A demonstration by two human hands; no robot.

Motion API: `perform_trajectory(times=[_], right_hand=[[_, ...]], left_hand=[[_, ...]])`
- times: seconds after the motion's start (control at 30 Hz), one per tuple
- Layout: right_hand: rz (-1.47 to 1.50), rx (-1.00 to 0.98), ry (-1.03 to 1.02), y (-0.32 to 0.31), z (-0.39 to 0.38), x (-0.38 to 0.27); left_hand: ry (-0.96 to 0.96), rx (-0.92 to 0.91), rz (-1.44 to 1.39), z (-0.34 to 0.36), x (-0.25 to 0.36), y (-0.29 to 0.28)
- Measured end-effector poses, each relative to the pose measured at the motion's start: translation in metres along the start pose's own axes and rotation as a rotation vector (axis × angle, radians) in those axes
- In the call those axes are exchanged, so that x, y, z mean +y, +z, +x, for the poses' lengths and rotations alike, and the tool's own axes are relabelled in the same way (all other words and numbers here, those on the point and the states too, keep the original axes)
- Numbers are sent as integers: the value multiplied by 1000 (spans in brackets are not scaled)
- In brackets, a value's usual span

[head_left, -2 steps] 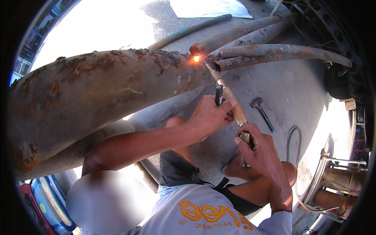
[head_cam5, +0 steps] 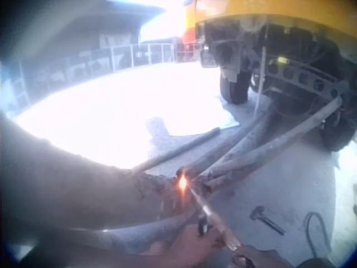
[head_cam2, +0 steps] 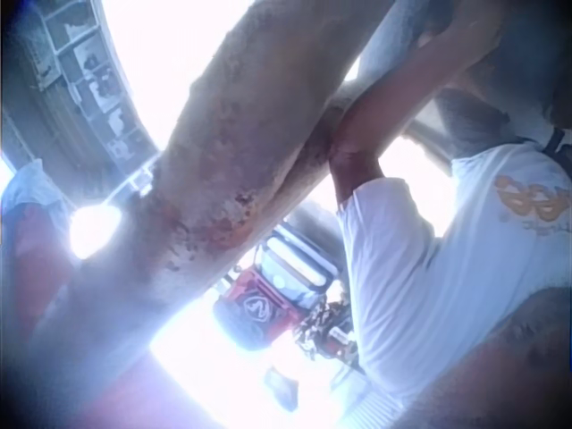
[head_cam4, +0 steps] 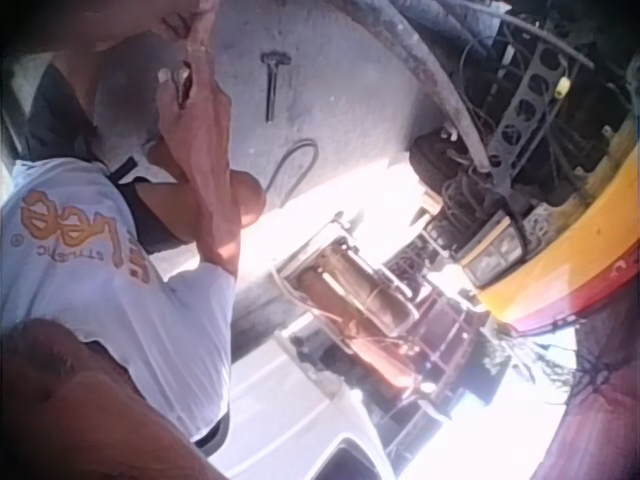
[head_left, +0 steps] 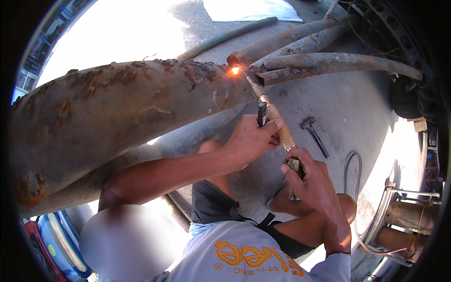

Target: The person uses a blowtorch to heat a rusted metal pipe attached to a vehicle frame, then uses a hammer to break and remove the heated section. The person also uses a tape measure to measure the remaining pipe length.

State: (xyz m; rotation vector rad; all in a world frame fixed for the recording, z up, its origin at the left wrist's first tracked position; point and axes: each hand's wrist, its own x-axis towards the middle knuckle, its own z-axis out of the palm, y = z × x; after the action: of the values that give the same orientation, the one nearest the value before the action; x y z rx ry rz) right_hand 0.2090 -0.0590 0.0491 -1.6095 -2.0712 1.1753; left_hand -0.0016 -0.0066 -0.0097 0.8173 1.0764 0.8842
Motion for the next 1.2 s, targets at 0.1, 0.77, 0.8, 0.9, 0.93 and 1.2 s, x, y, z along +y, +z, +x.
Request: perform_trajectory(times=[0.1, 0.77, 0.8, 0.9, 0.93, 1.2], right_hand=[[33, 10, -3, 2, 5, 3], [161, 41, -71, 12, 3, 16], [167, 37, -62, 12, 3, 17], [171, 34, -46, 13, 2, 18], [170, 35, -43, 13, 3, 19], [150, 25, -82, 15, 6, 25]], left_hand=[[-1, -7, 13, 4, 4, -1], [26, 86, 92, 3, -1, 2], [14, 86, 78, 4, -2, 2], [13, 56, 47, 3, -12, -4], [41, 37, 27, 3, -18, -6], [226, -101, 1122, -51, -123, -46]])
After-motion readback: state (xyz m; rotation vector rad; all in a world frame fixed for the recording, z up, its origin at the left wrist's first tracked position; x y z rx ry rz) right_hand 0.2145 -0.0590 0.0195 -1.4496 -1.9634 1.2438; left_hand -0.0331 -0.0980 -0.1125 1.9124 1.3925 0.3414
